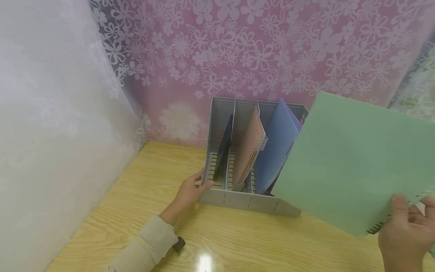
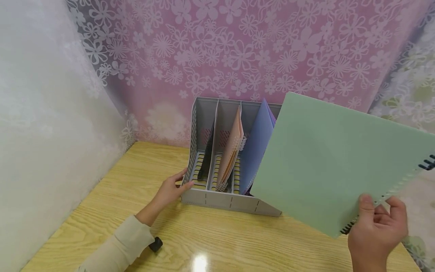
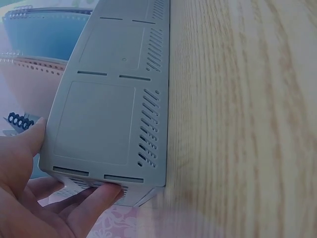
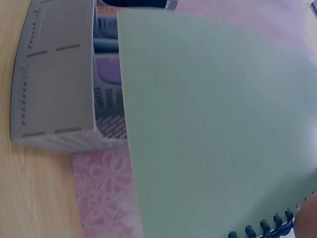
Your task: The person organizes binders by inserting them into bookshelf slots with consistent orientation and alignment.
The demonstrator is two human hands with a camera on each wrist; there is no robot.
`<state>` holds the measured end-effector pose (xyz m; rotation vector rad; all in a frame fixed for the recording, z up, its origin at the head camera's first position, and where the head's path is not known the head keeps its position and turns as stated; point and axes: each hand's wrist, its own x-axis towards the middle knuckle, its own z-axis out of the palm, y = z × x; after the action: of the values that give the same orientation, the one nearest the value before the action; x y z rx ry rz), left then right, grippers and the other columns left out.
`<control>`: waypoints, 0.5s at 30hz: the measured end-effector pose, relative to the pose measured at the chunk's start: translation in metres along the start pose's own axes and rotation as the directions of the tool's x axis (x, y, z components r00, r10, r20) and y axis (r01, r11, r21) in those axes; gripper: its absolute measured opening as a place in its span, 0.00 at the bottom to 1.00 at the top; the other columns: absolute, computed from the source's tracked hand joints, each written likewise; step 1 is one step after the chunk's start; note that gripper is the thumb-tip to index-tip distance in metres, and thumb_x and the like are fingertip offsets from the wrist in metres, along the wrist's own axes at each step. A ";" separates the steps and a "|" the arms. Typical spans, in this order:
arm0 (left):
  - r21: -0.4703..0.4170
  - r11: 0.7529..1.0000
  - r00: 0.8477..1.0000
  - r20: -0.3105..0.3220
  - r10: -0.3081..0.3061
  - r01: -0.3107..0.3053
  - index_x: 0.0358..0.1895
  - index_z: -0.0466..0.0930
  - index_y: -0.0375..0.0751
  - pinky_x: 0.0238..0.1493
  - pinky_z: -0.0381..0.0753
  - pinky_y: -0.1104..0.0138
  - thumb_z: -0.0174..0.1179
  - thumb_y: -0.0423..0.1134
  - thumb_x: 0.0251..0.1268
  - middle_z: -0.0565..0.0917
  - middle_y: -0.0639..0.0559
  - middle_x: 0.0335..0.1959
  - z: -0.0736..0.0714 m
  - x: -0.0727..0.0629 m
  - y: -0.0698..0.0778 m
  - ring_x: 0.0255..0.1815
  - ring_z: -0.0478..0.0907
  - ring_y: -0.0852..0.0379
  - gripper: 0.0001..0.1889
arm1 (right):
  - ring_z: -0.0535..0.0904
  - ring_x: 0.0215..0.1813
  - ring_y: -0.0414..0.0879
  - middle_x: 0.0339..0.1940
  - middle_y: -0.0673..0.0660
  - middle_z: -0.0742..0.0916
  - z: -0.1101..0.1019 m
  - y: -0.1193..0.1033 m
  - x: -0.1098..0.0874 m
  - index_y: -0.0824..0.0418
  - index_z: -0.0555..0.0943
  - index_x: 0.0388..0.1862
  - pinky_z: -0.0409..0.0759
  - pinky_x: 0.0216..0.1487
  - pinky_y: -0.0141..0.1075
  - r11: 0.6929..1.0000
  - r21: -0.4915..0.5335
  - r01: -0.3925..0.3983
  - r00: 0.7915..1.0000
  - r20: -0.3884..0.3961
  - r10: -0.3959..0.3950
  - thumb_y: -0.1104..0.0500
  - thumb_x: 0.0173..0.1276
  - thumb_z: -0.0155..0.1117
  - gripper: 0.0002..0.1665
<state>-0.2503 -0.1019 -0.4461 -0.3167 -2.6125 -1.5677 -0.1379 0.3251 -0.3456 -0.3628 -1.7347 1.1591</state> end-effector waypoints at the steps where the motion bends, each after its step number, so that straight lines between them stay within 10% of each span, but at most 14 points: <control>1: -0.002 1.000 1.000 0.000 -0.003 0.003 0.73 0.61 0.39 0.50 0.82 0.50 0.61 0.46 0.68 0.67 0.36 0.70 0.000 0.000 0.000 0.57 0.77 0.33 0.34 | 0.65 0.21 0.30 0.22 0.35 0.74 0.001 -0.004 -0.002 0.53 0.68 0.59 0.67 0.40 0.23 1.000 0.003 -0.003 1.000 -0.008 0.003 0.53 0.75 0.51 0.16; 8: -0.005 1.000 1.000 0.009 -0.011 0.011 0.74 0.60 0.40 0.49 0.82 0.50 0.61 0.47 0.69 0.68 0.33 0.68 0.001 0.002 -0.004 0.55 0.78 0.32 0.34 | 0.57 0.14 0.34 0.12 0.41 0.67 0.006 -0.024 -0.019 0.49 0.71 0.56 0.55 0.23 0.25 0.991 0.061 -0.115 0.993 -0.025 0.117 0.53 0.73 0.56 0.14; 15: -0.002 0.999 0.999 0.010 -0.032 0.032 0.74 0.60 0.42 0.50 0.82 0.49 0.60 0.48 0.69 0.69 0.32 0.67 0.001 0.002 -0.003 0.55 0.77 0.32 0.35 | 0.46 0.12 0.38 0.08 0.46 0.57 0.020 -0.029 -0.037 0.51 0.72 0.54 0.48 0.20 0.30 0.997 0.080 -0.022 0.998 -0.059 0.026 0.55 0.73 0.56 0.13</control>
<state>-0.2525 -0.1025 -0.4492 -0.2842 -2.6368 -1.5824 -0.1298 0.2739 -0.3434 -0.3674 -1.6314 1.2186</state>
